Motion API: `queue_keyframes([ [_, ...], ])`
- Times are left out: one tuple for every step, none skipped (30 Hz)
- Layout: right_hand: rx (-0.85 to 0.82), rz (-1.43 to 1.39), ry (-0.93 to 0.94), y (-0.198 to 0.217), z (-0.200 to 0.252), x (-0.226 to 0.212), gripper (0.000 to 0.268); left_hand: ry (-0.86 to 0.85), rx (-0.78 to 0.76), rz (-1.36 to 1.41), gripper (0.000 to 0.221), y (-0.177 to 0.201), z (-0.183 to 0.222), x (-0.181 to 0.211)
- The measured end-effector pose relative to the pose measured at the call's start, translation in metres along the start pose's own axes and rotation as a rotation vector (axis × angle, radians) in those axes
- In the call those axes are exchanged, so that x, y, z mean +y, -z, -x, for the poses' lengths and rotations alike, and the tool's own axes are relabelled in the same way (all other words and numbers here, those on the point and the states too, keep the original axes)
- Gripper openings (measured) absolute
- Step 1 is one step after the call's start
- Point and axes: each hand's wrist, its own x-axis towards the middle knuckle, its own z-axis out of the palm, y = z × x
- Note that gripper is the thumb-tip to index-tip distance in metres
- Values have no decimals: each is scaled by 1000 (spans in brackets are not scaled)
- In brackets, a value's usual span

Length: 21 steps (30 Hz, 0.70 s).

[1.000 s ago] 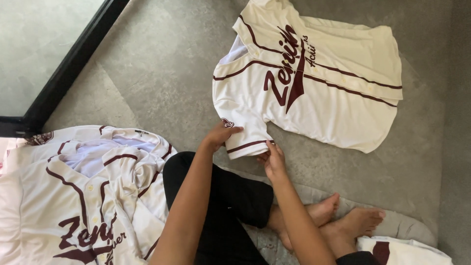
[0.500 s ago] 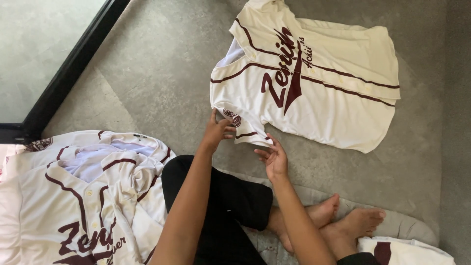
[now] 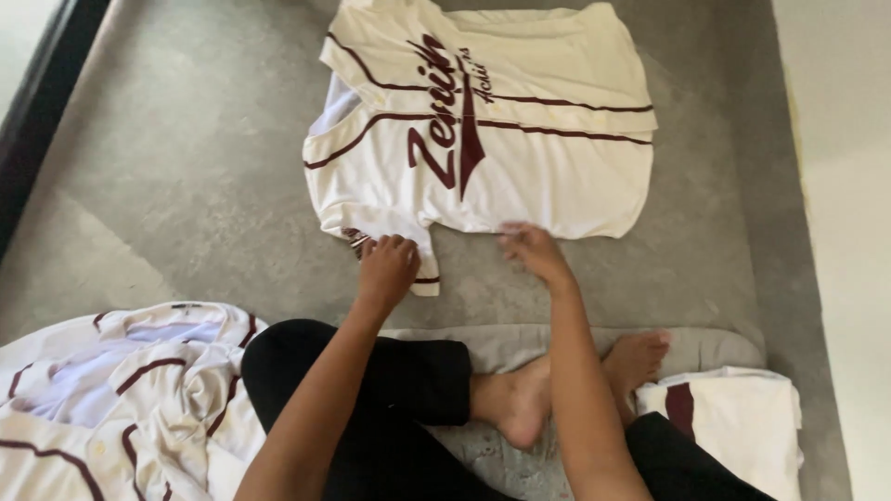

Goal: Folding baseball jerseys into neat rectangles while sitting on a mat on the floor.

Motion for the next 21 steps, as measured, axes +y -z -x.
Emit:
queue_keyframes([
  [20,-2,0,25,-10,16,43,-18,3,6,14,-2,-5,0],
  [347,-24,5,51,-18,32,38,29,18,5,19,-4,-11,1],
  [669,-50,11,72,-28,48,34,80,30,-2,26,-4,-15,-2],
  [682,-56,10,87,-24,52,34,65,31,-2,26,1,-21,0],
  [810,-18,-79,101,-17,58,36,145,-55,20,31,5,-25,4],
  [935,21,-170,114,-11,64,40,224,-141,41,37,9,-29,7],
  [947,19,-177,122,-8,76,40,211,-145,44,37,11,-29,8],
  [904,82,-234,129,-6,88,49,236,-180,58,39,14,-29,8],
  [857,143,-286,135,-6,98,59,264,-211,68,41,17,-30,7],
  [866,138,-289,132,0,94,59,254,-211,68,41,13,-26,6],
  [864,138,-287,129,3,87,55,250,-185,85,44,8,-23,5],
  [863,139,-285,126,6,81,51,245,-159,101,46,3,-20,2],
  [858,138,-281,122,5,76,51,251,-155,98,46,1,-19,2],
  [836,82,-250,117,6,72,42,260,-136,115,50,0,-17,2],
  [817,26,-223,112,9,69,34,266,-122,132,54,-2,-14,1],
  [814,25,-224,112,10,66,34,268,-122,130,54,-2,-15,1],
  [837,-98,-237,112,12,64,34,284,-118,125,54,-1,-15,1],
  [857,-221,-251,111,14,62,36,300,-113,119,55,0,-14,1],
  [851,-221,-251,114,14,67,36,305,-114,117,55,-2,-14,0],
  [908,-219,-235,116,14,71,33,338,-105,134,56,-4,-14,-2],
  [963,-218,-219,116,13,76,30,372,-95,149,58,-5,-14,-5],
])
